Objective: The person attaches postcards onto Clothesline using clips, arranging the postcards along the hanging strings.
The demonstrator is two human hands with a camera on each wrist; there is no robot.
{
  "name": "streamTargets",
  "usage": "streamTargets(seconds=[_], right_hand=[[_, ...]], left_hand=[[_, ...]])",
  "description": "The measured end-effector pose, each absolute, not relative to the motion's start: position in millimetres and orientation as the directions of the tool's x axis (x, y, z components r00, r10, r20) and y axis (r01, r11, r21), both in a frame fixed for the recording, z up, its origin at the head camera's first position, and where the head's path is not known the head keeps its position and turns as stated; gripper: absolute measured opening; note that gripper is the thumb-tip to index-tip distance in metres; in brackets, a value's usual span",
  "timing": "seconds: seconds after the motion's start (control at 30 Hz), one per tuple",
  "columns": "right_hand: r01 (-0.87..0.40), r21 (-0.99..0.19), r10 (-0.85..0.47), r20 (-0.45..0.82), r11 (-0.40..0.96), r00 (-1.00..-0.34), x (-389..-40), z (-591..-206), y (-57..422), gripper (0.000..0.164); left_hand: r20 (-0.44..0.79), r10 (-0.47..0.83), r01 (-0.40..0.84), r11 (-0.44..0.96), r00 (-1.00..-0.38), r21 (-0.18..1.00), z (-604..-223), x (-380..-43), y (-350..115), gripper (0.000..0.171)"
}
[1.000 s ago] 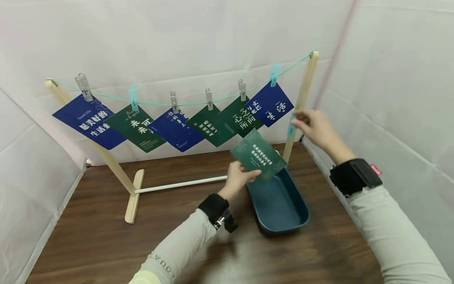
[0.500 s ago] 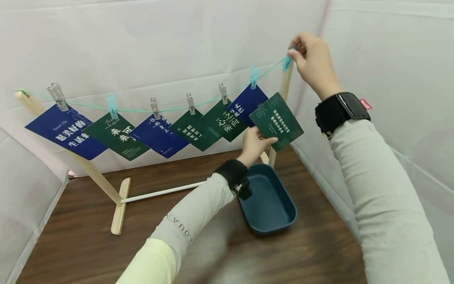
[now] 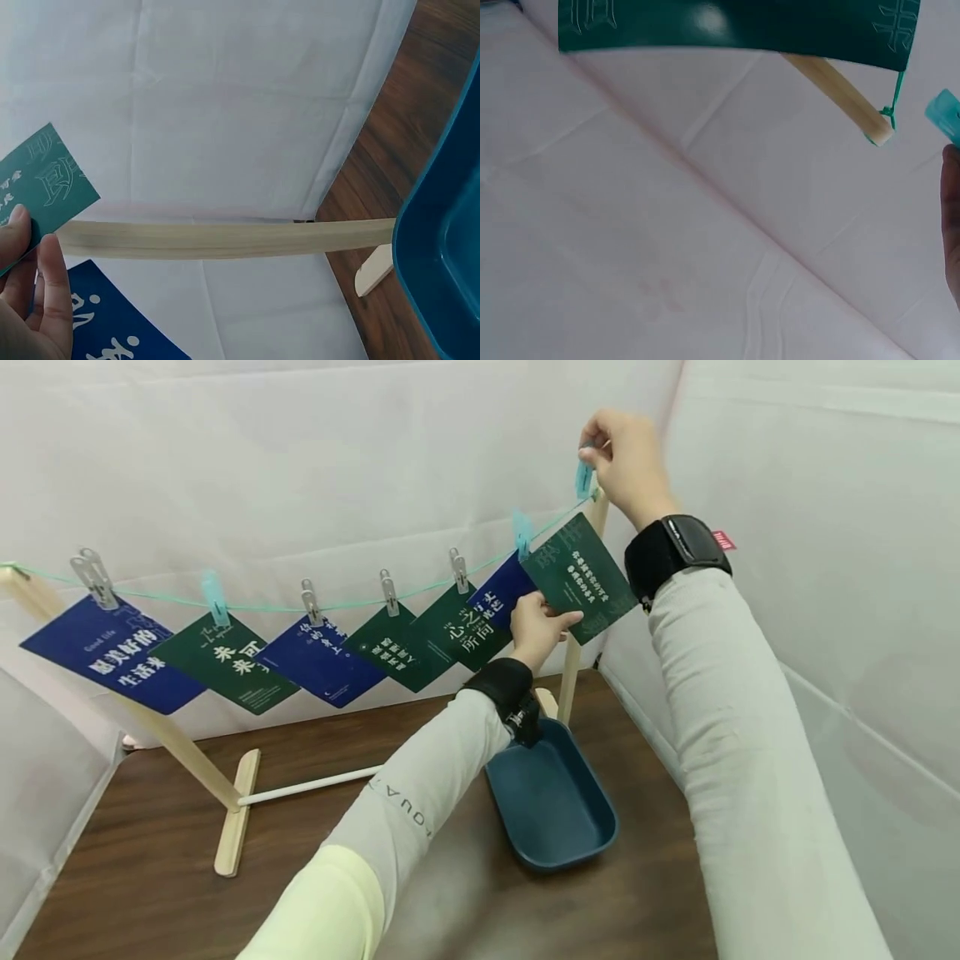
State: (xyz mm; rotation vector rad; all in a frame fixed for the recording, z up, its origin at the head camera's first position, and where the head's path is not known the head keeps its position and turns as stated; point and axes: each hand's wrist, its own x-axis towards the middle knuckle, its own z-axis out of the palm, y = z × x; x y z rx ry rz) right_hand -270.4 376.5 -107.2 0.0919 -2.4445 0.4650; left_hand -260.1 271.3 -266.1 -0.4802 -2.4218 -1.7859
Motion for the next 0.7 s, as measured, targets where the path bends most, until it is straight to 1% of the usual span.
streamTargets(seconds=[0.13, 0.2, 0.47, 0.7], right_hand=[[-0.172, -0.255, -0.02, 0.507, 0.952, -0.862, -270.9, -105.9, 379.4, 0.023], [-0.183, -0.244, -0.051, 0.465, 0.952, -0.884, -273.0, -107.4, 380.9, 0.023], [-0.188, -0.232, -0.075, 0.421, 0.954, -0.904, -275.6, -106.7, 382.8, 0.023], [-0.167, -0.22, -0.096, 0.299, 0.961, -0.95, -275.3, -101.5, 381.1, 0.029]], left_hand=[[0.28, 0.188, 0.324, 0.27, -0.941, 0.907, -270.4, -257.2, 273.7, 0.024], [0.286, 0.182, 0.328, 0.274, -0.941, 0.904, -270.3, -256.1, 273.3, 0.025], [0.281, 0.173, 0.321, 0.286, -0.944, 0.903, -264.2, -254.9, 275.5, 0.025], [0.256, 0.158, 0.294, 0.306, -0.954, 0.906, -263.1, -255.6, 278.2, 0.023]])
